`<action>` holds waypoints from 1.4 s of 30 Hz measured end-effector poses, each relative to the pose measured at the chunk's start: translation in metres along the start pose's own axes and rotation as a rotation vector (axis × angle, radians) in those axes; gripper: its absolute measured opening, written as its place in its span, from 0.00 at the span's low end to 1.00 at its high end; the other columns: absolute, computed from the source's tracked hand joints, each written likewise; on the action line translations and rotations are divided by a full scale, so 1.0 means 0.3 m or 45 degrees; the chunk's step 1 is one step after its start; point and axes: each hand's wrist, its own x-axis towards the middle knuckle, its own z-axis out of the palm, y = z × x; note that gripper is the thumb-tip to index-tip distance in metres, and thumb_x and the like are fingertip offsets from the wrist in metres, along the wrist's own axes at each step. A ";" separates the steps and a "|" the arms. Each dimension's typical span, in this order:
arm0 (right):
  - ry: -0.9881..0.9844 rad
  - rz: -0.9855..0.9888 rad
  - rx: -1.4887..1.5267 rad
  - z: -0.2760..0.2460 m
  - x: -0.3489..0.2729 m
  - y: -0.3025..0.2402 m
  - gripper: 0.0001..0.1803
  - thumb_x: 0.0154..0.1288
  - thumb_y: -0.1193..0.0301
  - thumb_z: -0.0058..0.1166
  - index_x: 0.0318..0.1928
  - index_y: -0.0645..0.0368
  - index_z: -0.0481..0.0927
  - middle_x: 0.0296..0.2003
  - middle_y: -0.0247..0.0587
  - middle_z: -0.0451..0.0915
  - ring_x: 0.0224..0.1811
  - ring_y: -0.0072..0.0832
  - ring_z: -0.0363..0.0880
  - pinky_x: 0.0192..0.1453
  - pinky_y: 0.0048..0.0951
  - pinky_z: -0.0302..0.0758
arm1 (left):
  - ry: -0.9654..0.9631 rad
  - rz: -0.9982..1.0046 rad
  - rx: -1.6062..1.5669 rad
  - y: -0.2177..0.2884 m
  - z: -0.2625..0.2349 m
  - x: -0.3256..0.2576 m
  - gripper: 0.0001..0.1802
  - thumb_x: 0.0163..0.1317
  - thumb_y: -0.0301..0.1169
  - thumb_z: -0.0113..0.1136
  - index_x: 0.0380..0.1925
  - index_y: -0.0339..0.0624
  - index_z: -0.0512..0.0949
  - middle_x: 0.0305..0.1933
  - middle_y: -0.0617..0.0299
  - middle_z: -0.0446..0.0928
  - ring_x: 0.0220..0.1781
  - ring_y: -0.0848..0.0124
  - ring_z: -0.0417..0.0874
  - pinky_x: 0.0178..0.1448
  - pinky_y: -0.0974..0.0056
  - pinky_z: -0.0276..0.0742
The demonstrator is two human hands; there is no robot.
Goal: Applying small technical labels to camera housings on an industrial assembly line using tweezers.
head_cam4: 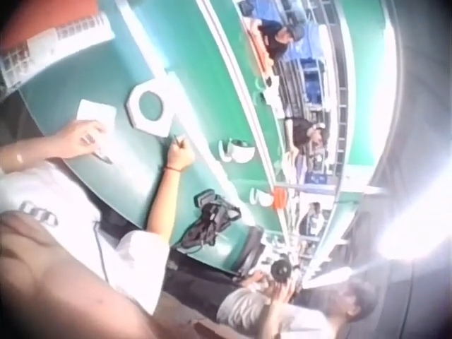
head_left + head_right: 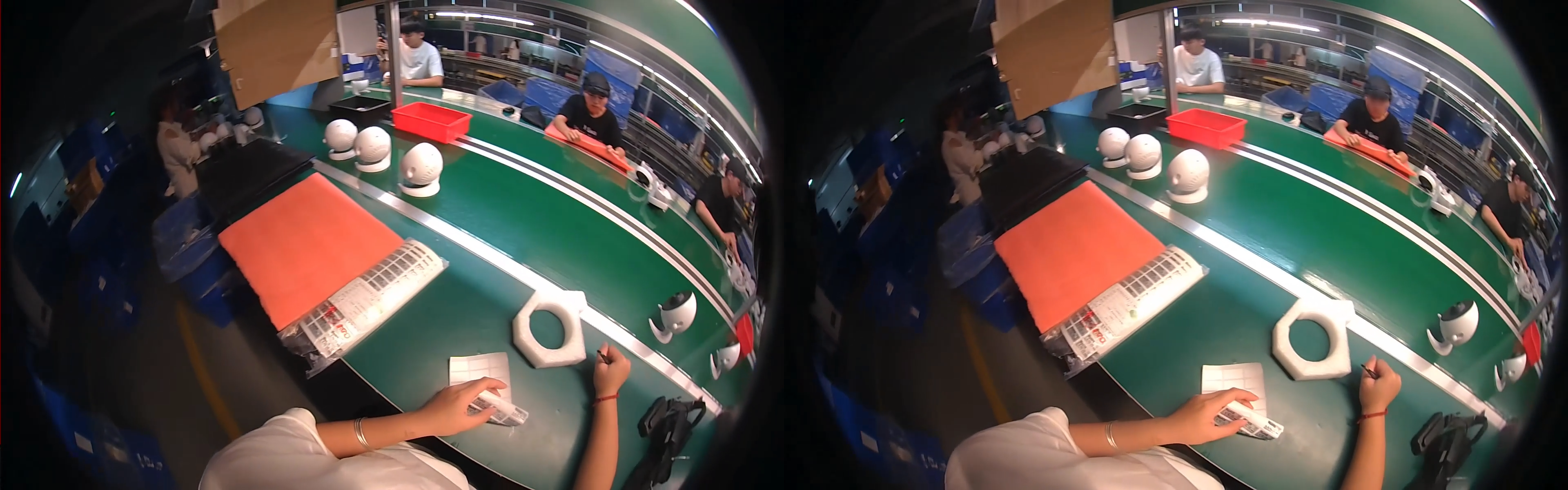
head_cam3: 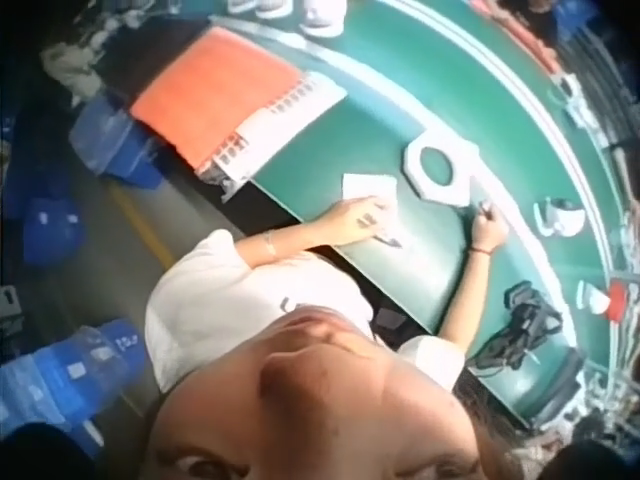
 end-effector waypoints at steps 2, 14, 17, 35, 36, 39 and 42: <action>-0.006 0.028 -0.010 0.002 0.001 -0.003 0.23 0.64 0.67 0.59 0.16 0.62 0.67 0.13 0.53 0.63 0.16 0.52 0.60 0.22 0.44 0.59 | 0.027 0.034 0.000 -0.003 0.003 0.002 0.25 0.63 0.31 0.64 0.60 0.49 0.72 0.53 0.57 0.82 0.53 0.60 0.85 0.56 0.59 0.80; -0.053 0.088 -0.010 -0.001 -0.001 -0.021 0.21 0.62 0.66 0.61 0.16 0.61 0.71 0.14 0.52 0.68 0.17 0.52 0.66 0.23 0.43 0.65 | 0.017 0.066 -0.018 -0.015 0.003 0.003 0.24 0.64 0.34 0.63 0.60 0.50 0.72 0.51 0.57 0.83 0.50 0.58 0.85 0.51 0.59 0.80; -0.049 0.068 -0.024 0.004 -0.005 -0.008 0.21 0.62 0.66 0.61 0.16 0.60 0.71 0.13 0.51 0.67 0.16 0.51 0.65 0.23 0.41 0.64 | 0.028 0.093 -0.009 -0.014 0.002 0.004 0.25 0.64 0.34 0.64 0.60 0.50 0.72 0.50 0.57 0.83 0.50 0.58 0.85 0.50 0.59 0.80; -0.590 -0.993 -0.133 0.530 0.466 -0.933 0.18 0.63 0.65 0.53 0.54 0.43 0.75 0.25 0.45 0.84 0.26 0.45 0.84 0.29 0.44 0.79 | 0.589 0.221 -0.157 -0.049 -0.190 -0.108 0.15 0.57 0.27 0.71 0.45 0.43 0.81 0.41 0.58 0.85 0.39 0.61 0.88 0.42 0.63 0.83; -0.663 -0.997 -0.237 0.610 0.485 -0.984 0.20 0.64 0.66 0.52 0.57 0.42 0.74 0.27 0.46 0.84 0.28 0.45 0.85 0.31 0.45 0.80 | 0.560 0.229 -0.138 -0.050 -0.194 -0.108 0.15 0.57 0.27 0.70 0.45 0.44 0.80 0.41 0.59 0.85 0.38 0.62 0.88 0.41 0.63 0.83; -1.033 -0.857 -0.527 0.812 0.555 -1.085 0.40 0.60 0.64 0.55 0.73 0.31 0.59 0.37 0.51 0.85 0.38 0.49 0.85 0.42 0.48 0.81 | 0.522 0.211 -0.149 -0.058 -0.203 -0.100 0.13 0.58 0.29 0.70 0.44 0.46 0.81 0.39 0.62 0.84 0.34 0.64 0.86 0.37 0.64 0.82; -1.159 -0.780 -0.426 0.923 0.604 -1.101 0.42 0.59 0.63 0.55 0.75 0.31 0.57 0.42 0.53 0.84 0.44 0.49 0.85 0.47 0.46 0.81 | 0.500 0.184 -0.167 -0.057 -0.207 -0.103 0.12 0.58 0.28 0.70 0.43 0.46 0.82 0.38 0.63 0.84 0.33 0.65 0.86 0.36 0.63 0.81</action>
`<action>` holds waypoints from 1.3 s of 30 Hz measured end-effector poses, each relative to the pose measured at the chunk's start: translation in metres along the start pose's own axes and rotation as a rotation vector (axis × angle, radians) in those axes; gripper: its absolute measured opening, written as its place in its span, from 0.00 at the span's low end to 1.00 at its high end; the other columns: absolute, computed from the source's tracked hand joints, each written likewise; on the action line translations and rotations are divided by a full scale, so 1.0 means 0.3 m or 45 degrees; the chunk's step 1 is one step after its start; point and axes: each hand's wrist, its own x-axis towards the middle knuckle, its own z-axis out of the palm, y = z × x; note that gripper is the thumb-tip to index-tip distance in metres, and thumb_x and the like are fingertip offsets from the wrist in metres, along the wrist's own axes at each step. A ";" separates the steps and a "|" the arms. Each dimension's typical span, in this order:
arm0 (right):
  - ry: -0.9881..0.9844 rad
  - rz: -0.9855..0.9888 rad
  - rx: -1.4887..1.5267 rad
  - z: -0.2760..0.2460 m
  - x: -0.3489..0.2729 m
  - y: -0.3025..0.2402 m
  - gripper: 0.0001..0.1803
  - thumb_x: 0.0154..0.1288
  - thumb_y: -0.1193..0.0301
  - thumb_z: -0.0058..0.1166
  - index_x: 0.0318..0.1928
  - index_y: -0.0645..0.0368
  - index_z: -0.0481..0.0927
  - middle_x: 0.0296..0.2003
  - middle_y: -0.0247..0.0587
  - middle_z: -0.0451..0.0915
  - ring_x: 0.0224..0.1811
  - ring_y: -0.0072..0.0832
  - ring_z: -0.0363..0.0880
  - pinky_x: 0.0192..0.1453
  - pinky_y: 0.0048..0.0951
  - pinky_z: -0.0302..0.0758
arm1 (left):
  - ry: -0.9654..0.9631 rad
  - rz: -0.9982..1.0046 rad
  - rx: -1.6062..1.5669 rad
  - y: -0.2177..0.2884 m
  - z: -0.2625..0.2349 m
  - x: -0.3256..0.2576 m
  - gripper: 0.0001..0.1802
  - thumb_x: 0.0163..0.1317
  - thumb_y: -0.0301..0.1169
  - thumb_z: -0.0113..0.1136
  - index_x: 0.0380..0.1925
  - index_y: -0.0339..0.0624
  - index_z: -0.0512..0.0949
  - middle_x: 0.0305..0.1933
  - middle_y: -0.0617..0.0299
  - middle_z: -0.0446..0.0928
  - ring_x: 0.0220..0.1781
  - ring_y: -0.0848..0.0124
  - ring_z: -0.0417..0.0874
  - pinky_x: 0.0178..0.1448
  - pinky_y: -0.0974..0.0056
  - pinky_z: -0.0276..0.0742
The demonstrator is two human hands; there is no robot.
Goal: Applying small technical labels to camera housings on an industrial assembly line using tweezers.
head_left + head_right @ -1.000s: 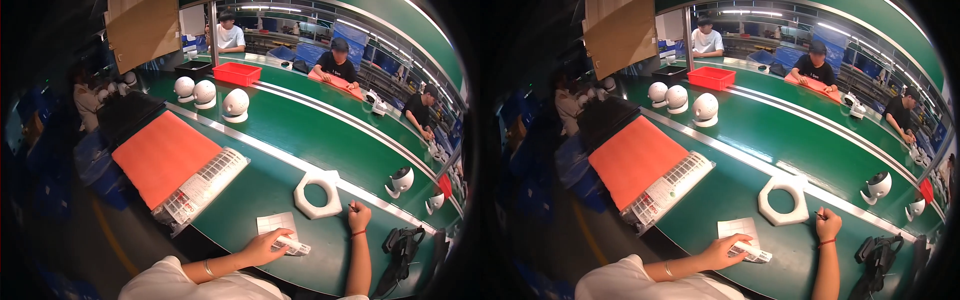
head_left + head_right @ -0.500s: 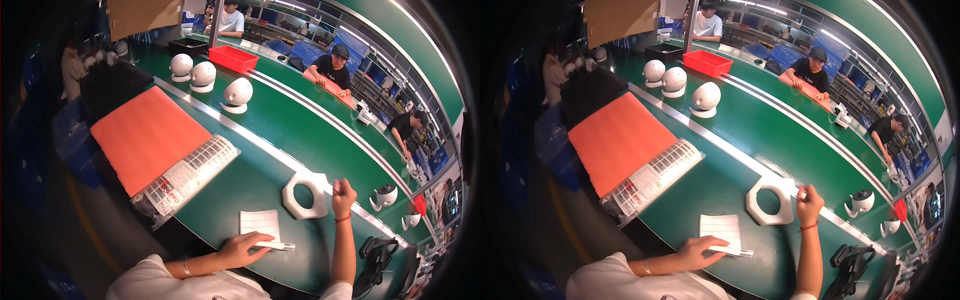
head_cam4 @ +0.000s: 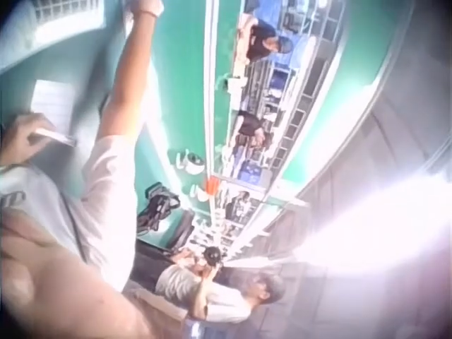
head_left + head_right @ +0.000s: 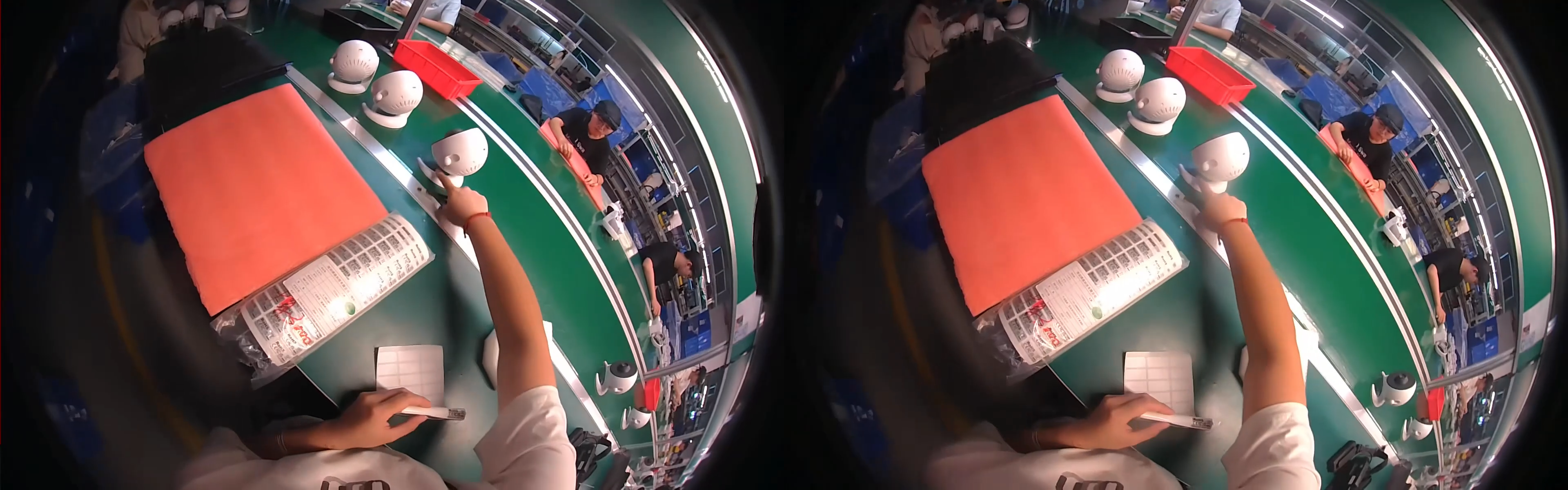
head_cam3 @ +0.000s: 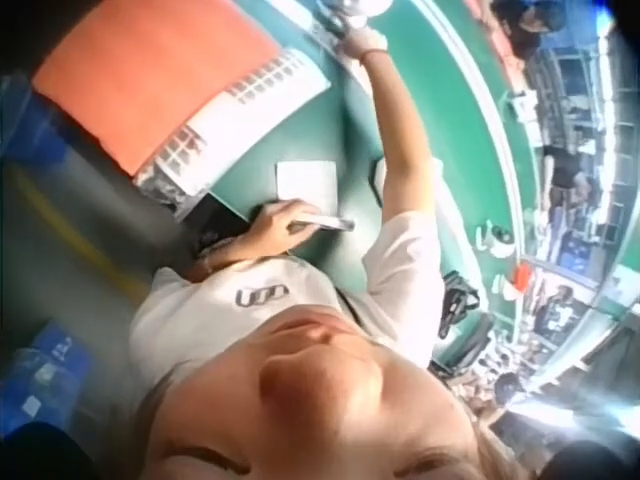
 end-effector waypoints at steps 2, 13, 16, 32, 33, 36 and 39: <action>-0.037 0.112 0.098 0.016 0.042 0.021 0.41 0.59 0.62 0.55 0.74 0.32 0.58 0.44 0.53 0.84 0.46 0.49 0.85 0.49 0.46 0.81 | 0.005 -0.021 -0.014 -0.001 -0.002 -0.002 0.12 0.58 0.28 0.70 0.42 0.46 0.82 0.37 0.62 0.84 0.32 0.64 0.86 0.36 0.63 0.82; 0.557 0.007 -0.249 -0.018 -0.290 0.227 0.10 0.63 0.59 0.55 0.32 0.51 0.81 0.26 0.41 0.85 0.29 0.40 0.86 0.30 0.41 0.80 | -0.020 0.055 -0.020 0.005 -0.009 0.008 0.13 0.54 0.24 0.72 0.40 0.41 0.82 0.38 0.57 0.85 0.36 0.60 0.88 0.39 0.63 0.83; 0.635 0.124 0.058 -0.107 -0.516 0.283 0.12 0.65 0.56 0.57 0.35 0.49 0.84 0.27 0.43 0.84 0.29 0.45 0.85 0.33 0.44 0.79 | -0.058 0.044 -0.015 0.005 -0.004 0.017 0.12 0.55 0.24 0.71 0.39 0.40 0.81 0.37 0.57 0.85 0.36 0.61 0.88 0.38 0.63 0.82; 0.134 0.303 0.902 -0.184 -1.293 0.345 0.14 0.60 0.67 0.68 0.40 0.64 0.83 0.20 0.41 0.74 0.23 0.26 0.71 0.29 0.29 0.69 | -0.137 -0.350 -0.472 0.039 0.149 0.029 0.13 0.61 0.21 0.67 0.46 0.34 0.79 0.40 0.61 0.82 0.40 0.80 0.80 0.43 0.73 0.77; 0.325 0.223 0.891 -0.170 -1.303 0.336 0.15 0.58 0.66 0.70 0.40 0.63 0.83 0.21 0.41 0.74 0.23 0.26 0.71 0.29 0.29 0.69 | -0.155 -0.354 -0.485 0.041 0.155 0.032 0.14 0.61 0.20 0.66 0.47 0.34 0.79 0.41 0.61 0.82 0.40 0.79 0.80 0.44 0.73 0.77; 0.807 0.307 0.642 -0.143 -1.358 0.259 0.20 0.48 0.61 0.77 0.38 0.58 0.83 0.24 0.38 0.74 0.23 0.28 0.71 0.29 0.29 0.70 | -0.225 -0.344 -0.520 0.044 0.161 0.043 0.10 0.62 0.22 0.67 0.44 0.34 0.80 0.36 0.65 0.82 0.37 0.82 0.79 0.39 0.75 0.76; 0.814 -0.123 0.788 -0.096 -1.422 0.121 0.21 0.46 0.59 0.77 0.38 0.55 0.84 0.25 0.37 0.76 0.24 0.28 0.75 0.28 0.29 0.71 | -0.202 -0.314 -0.549 0.036 0.171 0.052 0.07 0.63 0.25 0.68 0.39 0.34 0.82 0.34 0.66 0.82 0.33 0.84 0.78 0.35 0.76 0.73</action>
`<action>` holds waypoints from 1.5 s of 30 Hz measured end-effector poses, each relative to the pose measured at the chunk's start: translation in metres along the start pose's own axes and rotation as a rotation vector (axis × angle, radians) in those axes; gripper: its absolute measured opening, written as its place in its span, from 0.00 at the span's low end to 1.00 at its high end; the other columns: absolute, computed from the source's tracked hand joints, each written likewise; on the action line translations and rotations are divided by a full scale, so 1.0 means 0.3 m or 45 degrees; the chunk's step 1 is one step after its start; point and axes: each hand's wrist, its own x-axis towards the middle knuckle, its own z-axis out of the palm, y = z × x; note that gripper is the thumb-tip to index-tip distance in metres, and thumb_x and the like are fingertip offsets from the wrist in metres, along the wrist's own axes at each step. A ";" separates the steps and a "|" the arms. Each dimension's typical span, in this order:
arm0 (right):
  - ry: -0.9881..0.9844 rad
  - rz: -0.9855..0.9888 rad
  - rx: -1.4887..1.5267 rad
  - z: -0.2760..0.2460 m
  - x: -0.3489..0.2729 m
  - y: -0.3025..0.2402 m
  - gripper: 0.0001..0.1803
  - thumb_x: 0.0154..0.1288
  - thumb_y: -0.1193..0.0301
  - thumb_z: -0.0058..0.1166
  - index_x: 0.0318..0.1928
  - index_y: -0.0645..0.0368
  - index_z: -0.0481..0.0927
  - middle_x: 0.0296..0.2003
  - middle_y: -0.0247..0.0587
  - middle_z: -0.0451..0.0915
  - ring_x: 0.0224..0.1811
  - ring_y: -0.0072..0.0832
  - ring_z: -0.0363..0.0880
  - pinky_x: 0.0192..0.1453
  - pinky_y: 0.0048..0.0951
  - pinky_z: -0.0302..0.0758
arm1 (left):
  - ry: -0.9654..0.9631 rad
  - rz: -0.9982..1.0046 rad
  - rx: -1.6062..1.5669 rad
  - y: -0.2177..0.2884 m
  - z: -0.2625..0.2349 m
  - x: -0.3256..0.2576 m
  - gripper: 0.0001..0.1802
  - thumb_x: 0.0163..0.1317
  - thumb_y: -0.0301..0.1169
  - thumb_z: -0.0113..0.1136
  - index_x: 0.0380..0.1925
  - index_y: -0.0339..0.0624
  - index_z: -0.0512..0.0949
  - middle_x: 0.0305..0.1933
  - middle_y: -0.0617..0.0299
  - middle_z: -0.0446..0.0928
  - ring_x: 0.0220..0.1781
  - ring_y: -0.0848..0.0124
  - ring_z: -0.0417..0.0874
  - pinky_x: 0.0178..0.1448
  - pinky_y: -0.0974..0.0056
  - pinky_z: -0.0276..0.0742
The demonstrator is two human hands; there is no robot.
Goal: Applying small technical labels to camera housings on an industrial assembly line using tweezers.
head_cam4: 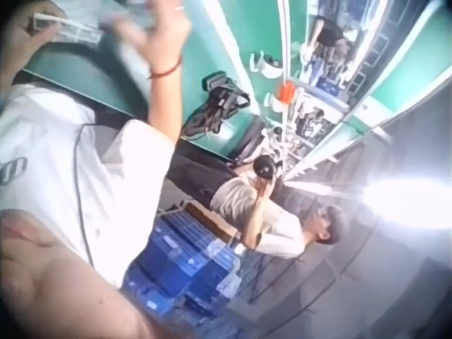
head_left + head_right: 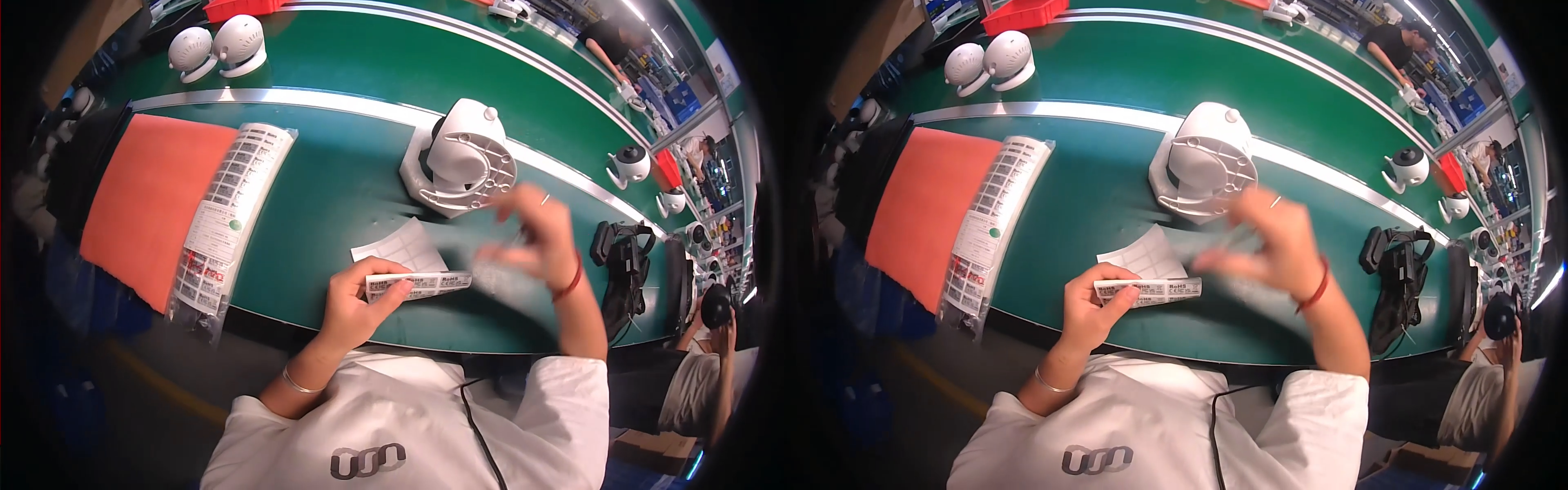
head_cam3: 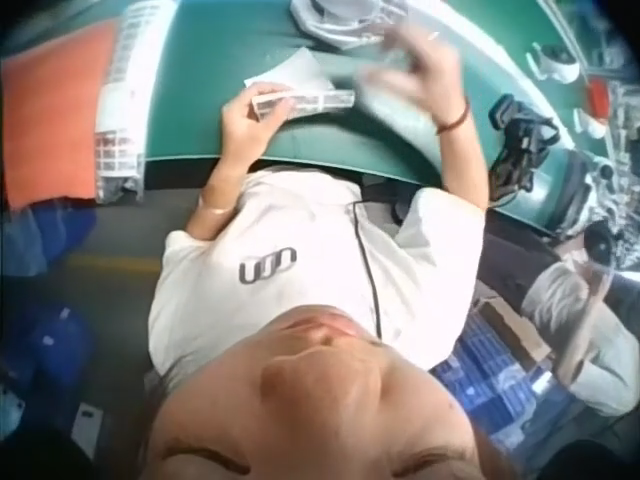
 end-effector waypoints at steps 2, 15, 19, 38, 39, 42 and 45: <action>-0.176 -0.019 0.030 0.076 -0.068 -0.063 0.18 0.49 0.61 0.76 0.38 0.54 0.85 0.26 0.36 0.80 0.24 0.28 0.78 0.27 0.28 0.72 | -0.009 0.045 0.039 -0.007 -0.001 0.006 0.07 0.62 0.25 0.69 0.38 0.34 0.82 0.33 0.65 0.82 0.32 0.83 0.78 0.35 0.76 0.73; -0.028 0.600 0.766 0.196 -0.192 -0.106 0.04 0.60 0.78 0.65 0.36 0.63 0.85 0.29 0.37 0.81 0.24 0.20 0.72 0.27 0.23 0.65 | -0.027 -0.017 -0.076 -0.021 0.040 0.005 0.08 0.60 0.20 0.69 0.39 0.35 0.81 0.38 0.62 0.83 0.38 0.80 0.80 0.40 0.74 0.76; -0.022 0.631 0.853 0.228 -0.197 -0.092 0.05 0.59 0.79 0.66 0.37 0.64 0.85 0.31 0.38 0.81 0.27 0.21 0.72 0.30 0.23 0.65 | -0.053 -0.068 0.008 -0.023 0.031 0.007 0.10 0.60 0.20 0.69 0.41 0.35 0.80 0.38 0.62 0.83 0.39 0.80 0.82 0.43 0.74 0.77; 0.284 1.027 1.030 0.038 -0.225 -0.177 0.16 0.51 0.88 0.67 0.43 0.69 0.84 0.37 0.43 0.82 0.39 0.31 0.88 0.44 0.25 0.83 | 0.146 -0.118 0.051 -0.023 0.002 0.022 0.12 0.60 0.21 0.69 0.42 0.33 0.78 0.38 0.62 0.82 0.40 0.80 0.82 0.45 0.74 0.79; 0.233 0.868 0.878 0.047 -0.214 -0.178 0.17 0.51 0.88 0.67 0.43 0.69 0.84 0.39 0.45 0.83 0.40 0.31 0.87 0.44 0.25 0.83 | 0.143 -0.118 0.054 -0.023 0.001 0.021 0.12 0.60 0.21 0.69 0.42 0.33 0.78 0.38 0.62 0.82 0.40 0.80 0.82 0.45 0.74 0.79; 0.107 0.545 0.582 0.072 -0.195 -0.168 0.15 0.54 0.83 0.68 0.44 0.68 0.85 0.42 0.48 0.85 0.40 0.32 0.87 0.45 0.27 0.83 | 0.128 -0.118 0.062 -0.025 -0.002 0.019 0.12 0.60 0.21 0.69 0.43 0.34 0.78 0.38 0.63 0.82 0.39 0.81 0.81 0.44 0.74 0.78; 0.072 0.324 0.256 0.091 -0.185 -0.153 0.13 0.56 0.78 0.69 0.43 0.66 0.85 0.41 0.46 0.86 0.38 0.34 0.87 0.43 0.27 0.83 | 0.102 -0.116 0.064 -0.024 -0.005 0.015 0.13 0.60 0.20 0.69 0.44 0.34 0.78 0.38 0.63 0.83 0.39 0.81 0.81 0.45 0.74 0.78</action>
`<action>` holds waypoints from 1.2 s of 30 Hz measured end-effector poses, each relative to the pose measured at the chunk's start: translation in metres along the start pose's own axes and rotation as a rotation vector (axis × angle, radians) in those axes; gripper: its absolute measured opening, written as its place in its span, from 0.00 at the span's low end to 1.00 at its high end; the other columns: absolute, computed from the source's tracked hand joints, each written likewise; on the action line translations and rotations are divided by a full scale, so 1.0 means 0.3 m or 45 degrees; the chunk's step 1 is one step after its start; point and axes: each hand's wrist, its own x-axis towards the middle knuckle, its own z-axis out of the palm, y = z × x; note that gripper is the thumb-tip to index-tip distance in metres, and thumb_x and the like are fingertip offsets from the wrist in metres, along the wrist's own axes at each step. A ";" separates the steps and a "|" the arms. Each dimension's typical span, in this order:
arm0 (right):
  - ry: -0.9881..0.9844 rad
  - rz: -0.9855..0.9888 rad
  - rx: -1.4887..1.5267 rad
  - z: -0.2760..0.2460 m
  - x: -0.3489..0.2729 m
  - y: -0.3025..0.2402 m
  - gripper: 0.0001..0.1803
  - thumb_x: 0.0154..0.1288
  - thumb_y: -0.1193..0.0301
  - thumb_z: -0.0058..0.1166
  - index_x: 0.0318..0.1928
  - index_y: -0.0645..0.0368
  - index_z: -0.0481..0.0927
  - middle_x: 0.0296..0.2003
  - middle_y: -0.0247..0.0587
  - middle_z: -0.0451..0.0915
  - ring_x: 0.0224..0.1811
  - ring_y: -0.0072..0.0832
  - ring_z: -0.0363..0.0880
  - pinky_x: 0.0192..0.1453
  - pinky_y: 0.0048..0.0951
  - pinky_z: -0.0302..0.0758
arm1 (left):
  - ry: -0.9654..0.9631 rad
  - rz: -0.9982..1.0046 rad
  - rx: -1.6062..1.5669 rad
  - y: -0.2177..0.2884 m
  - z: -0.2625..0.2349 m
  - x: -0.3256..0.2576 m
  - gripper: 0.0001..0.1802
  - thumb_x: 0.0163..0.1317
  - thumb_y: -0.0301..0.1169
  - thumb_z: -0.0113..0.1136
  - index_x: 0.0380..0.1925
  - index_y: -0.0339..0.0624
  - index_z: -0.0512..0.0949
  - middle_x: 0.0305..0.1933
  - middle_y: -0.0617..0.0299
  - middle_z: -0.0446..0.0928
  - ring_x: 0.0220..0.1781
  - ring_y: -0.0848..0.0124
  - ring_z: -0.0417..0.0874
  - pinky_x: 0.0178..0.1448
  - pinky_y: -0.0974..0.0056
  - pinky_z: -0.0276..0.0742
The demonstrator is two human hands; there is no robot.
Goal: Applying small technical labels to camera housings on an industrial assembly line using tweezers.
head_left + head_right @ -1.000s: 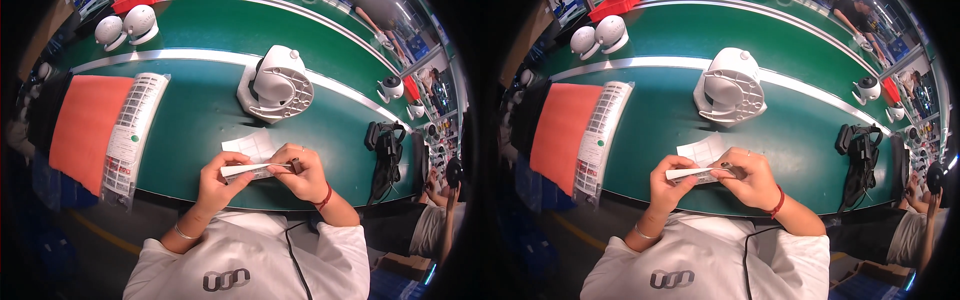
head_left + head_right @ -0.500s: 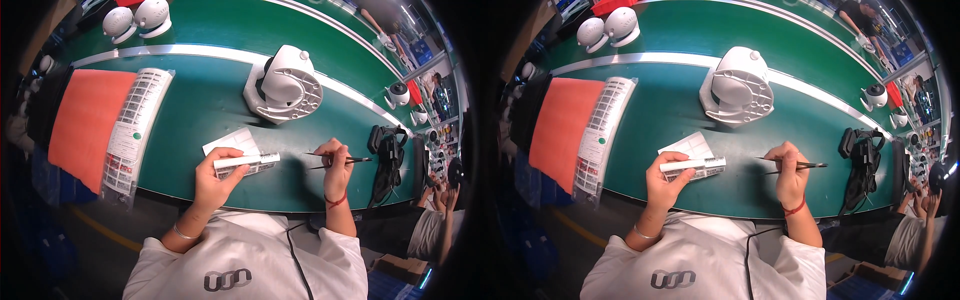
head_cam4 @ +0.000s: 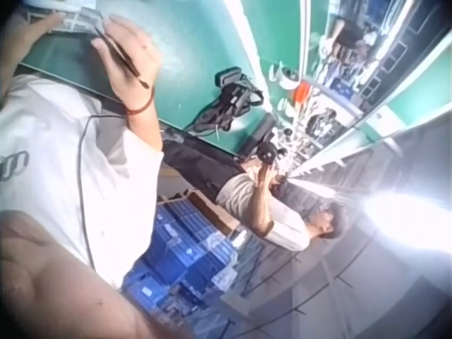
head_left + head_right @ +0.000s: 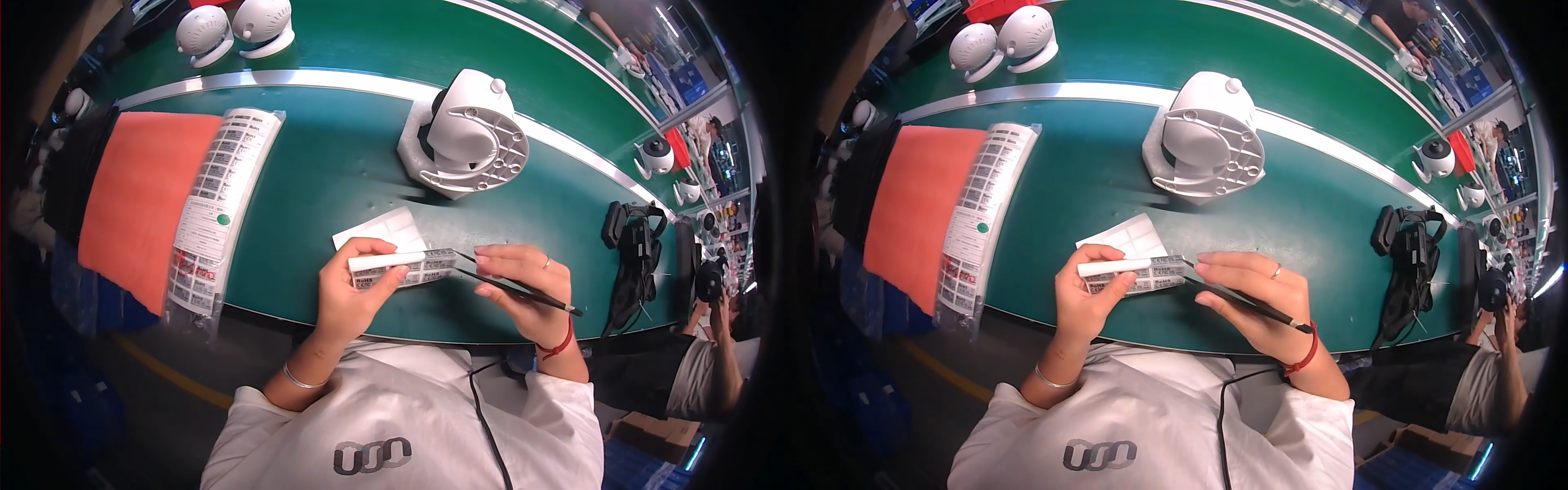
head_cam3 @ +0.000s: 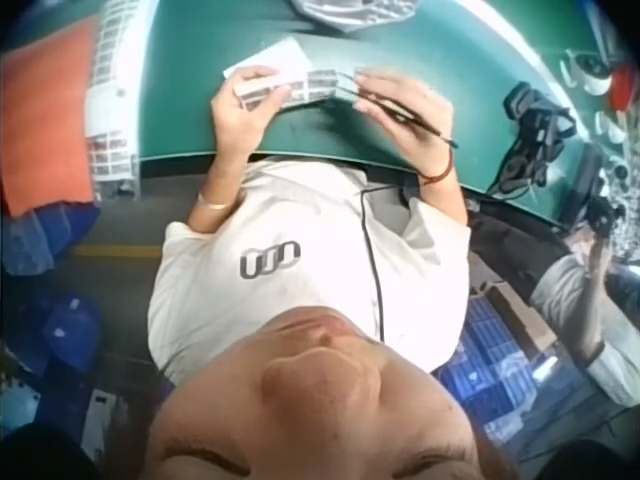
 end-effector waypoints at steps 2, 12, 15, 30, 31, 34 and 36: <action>-0.011 0.023 0.061 0.002 0.003 0.004 0.12 0.56 0.79 0.69 0.42 0.65 0.86 0.40 0.46 0.87 0.38 0.34 0.87 0.43 0.28 0.83 | -0.029 0.004 0.003 0.001 0.000 -0.002 0.13 0.60 0.20 0.69 0.44 0.34 0.78 0.38 0.63 0.83 0.40 0.81 0.81 0.45 0.74 0.78; 0.118 0.117 0.049 -0.032 0.009 0.034 0.09 0.55 0.84 0.66 0.38 0.65 0.86 0.36 0.45 0.88 0.34 0.33 0.86 0.41 0.27 0.80 | -0.239 0.054 0.236 0.014 -0.006 -0.011 0.18 0.60 0.19 0.66 0.50 0.36 0.76 0.42 0.53 0.87 0.44 0.73 0.87 0.48 0.70 0.81; 0.215 -0.146 -0.199 -0.028 0.022 0.057 0.08 0.54 0.84 0.65 0.37 0.65 0.85 0.34 0.44 0.87 0.33 0.34 0.86 0.40 0.27 0.81 | -0.258 0.058 0.290 0.016 -0.007 -0.013 0.19 0.59 0.19 0.66 0.51 0.37 0.76 0.41 0.53 0.87 0.43 0.72 0.88 0.47 0.69 0.82; 0.185 -0.637 -0.656 0.039 0.118 0.240 0.15 0.47 0.81 0.66 0.39 0.60 0.85 0.39 0.40 0.87 0.35 0.31 0.86 0.36 0.28 0.82 | -0.270 0.099 0.365 0.006 -0.009 -0.001 0.19 0.58 0.19 0.68 0.49 0.36 0.76 0.40 0.53 0.87 0.42 0.70 0.89 0.46 0.68 0.83; 0.196 -0.630 -0.632 0.038 0.121 0.245 0.15 0.47 0.81 0.66 0.39 0.59 0.85 0.39 0.40 0.87 0.36 0.31 0.86 0.36 0.28 0.82 | -0.271 0.100 0.365 0.006 -0.008 -0.001 0.19 0.58 0.19 0.68 0.49 0.36 0.76 0.40 0.53 0.87 0.42 0.70 0.89 0.46 0.68 0.83; 0.198 -0.592 -0.567 0.037 0.126 0.259 0.15 0.47 0.82 0.68 0.38 0.59 0.85 0.38 0.40 0.87 0.36 0.32 0.86 0.38 0.28 0.82 | -0.272 0.109 0.371 0.004 -0.008 0.000 0.19 0.58 0.20 0.68 0.49 0.36 0.76 0.40 0.53 0.87 0.42 0.70 0.89 0.47 0.68 0.83; 0.182 -0.557 -0.532 0.036 0.125 0.268 0.15 0.46 0.83 0.69 0.38 0.60 0.86 0.39 0.41 0.87 0.37 0.33 0.87 0.40 0.29 0.82 | -0.273 0.110 0.371 0.005 -0.008 0.001 0.18 0.58 0.20 0.68 0.49 0.36 0.76 0.40 0.53 0.87 0.42 0.70 0.89 0.47 0.68 0.83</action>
